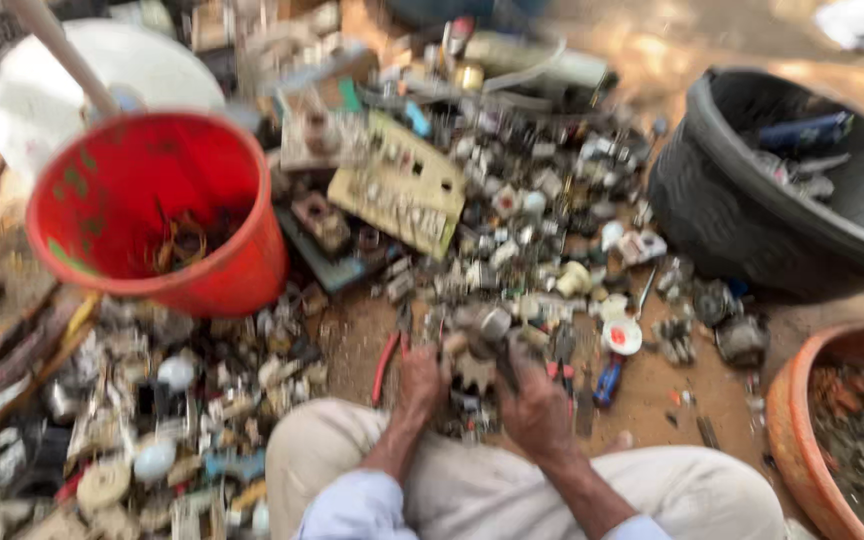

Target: The person sits on the ground surrounded by scrap metal and uses a hammer to repeatedly strike a metal gear held in their left hand. They adjust the gear's position occasionally while continuing to hammer it.

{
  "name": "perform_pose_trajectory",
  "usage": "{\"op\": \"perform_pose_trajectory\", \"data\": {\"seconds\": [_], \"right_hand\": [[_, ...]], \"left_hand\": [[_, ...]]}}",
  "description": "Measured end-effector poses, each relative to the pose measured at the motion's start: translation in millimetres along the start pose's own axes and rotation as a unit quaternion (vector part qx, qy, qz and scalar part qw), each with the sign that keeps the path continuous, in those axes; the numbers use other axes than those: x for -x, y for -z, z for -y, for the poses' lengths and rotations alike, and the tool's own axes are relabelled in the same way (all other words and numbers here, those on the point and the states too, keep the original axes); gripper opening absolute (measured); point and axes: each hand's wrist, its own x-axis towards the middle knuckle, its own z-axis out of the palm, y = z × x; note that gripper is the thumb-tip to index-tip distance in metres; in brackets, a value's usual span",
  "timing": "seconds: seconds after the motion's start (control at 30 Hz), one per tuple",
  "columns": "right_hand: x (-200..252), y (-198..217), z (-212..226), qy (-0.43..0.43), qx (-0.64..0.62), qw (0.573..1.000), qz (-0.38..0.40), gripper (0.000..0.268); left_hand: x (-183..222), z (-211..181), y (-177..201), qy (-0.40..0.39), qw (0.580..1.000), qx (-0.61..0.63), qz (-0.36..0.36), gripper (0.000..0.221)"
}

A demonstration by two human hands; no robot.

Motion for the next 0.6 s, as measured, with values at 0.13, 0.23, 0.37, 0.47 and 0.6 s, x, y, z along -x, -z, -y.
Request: {"op": "perform_pose_trajectory", "data": {"seconds": [0.13,0.23,0.37,0.47,0.6], "right_hand": [[5.8,0.1,0.4,0.028,-0.094,0.991,-0.089,0.051],[8.6,-8.4,-8.5,-0.013,-0.02,1.0,-0.012,0.056],[4.5,-26.2,-23.8,-0.077,0.069,0.99,0.099,0.057],[7.1,-27.6,-26.9,-0.135,0.028,0.987,0.084,0.059],[8.1,-24.5,-29.1,-0.148,-0.077,0.986,0.028,0.057]], "left_hand": [[-11.4,-6.5,2.5,-0.002,1.0,0.001,-0.006,0.017],[-13.5,-8.8,3.7,0.006,1.0,0.0,-0.008,0.019],[-12.2,-4.0,3.2,-0.008,0.999,0.045,0.0,0.026],[-15.9,4.5,-3.1,-0.049,0.998,0.006,-0.05,0.015],[-12.2,-9.5,4.4,0.015,1.0,0.001,-0.007,0.022]]}}
